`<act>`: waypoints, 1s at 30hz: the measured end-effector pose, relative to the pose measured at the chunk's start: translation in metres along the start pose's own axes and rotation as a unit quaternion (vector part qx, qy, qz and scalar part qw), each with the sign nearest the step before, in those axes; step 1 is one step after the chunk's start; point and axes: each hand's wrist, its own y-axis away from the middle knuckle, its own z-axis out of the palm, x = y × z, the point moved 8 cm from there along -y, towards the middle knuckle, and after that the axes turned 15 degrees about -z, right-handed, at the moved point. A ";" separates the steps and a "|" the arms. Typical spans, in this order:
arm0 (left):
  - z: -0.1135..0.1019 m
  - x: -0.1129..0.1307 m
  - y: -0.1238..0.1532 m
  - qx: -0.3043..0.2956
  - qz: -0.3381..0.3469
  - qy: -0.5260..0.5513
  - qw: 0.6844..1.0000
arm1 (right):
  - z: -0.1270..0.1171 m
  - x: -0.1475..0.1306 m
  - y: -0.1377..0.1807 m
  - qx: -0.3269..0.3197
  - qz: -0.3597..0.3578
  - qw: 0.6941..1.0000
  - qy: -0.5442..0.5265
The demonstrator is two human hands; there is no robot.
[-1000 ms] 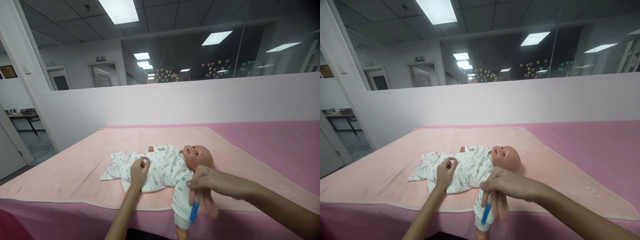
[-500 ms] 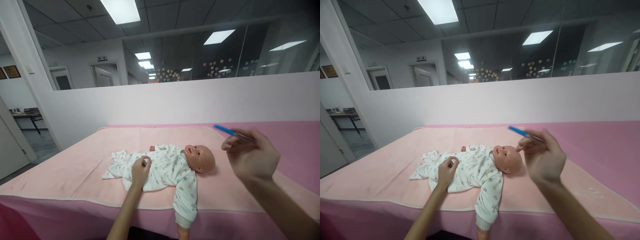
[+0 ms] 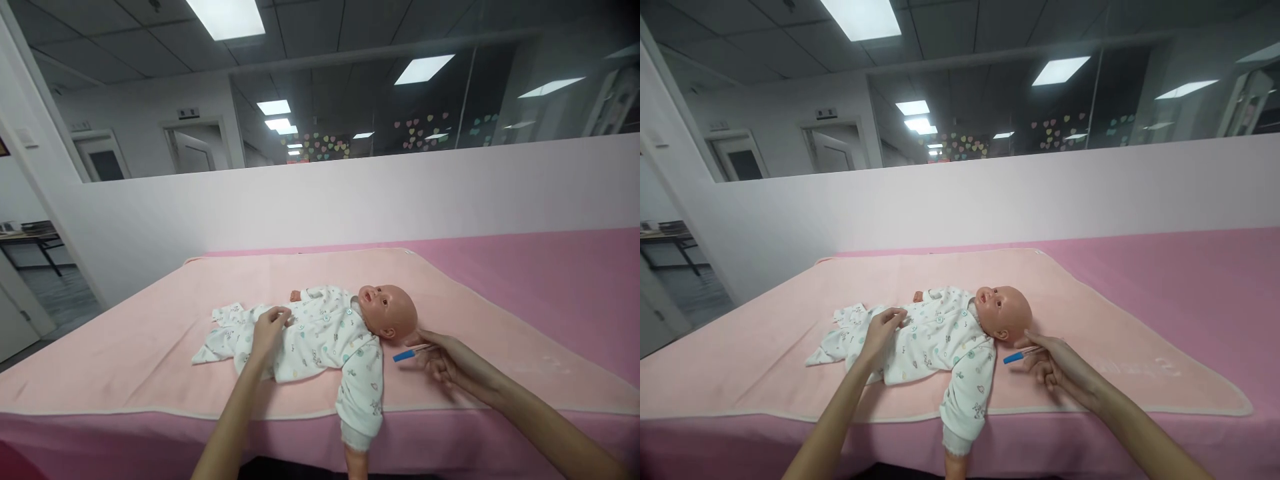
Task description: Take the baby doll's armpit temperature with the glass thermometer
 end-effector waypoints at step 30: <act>0.100 0.076 0.059 0.072 0.327 -0.076 0.939 | 0.120 -0.043 -0.055 0.126 -0.545 0.788 0.256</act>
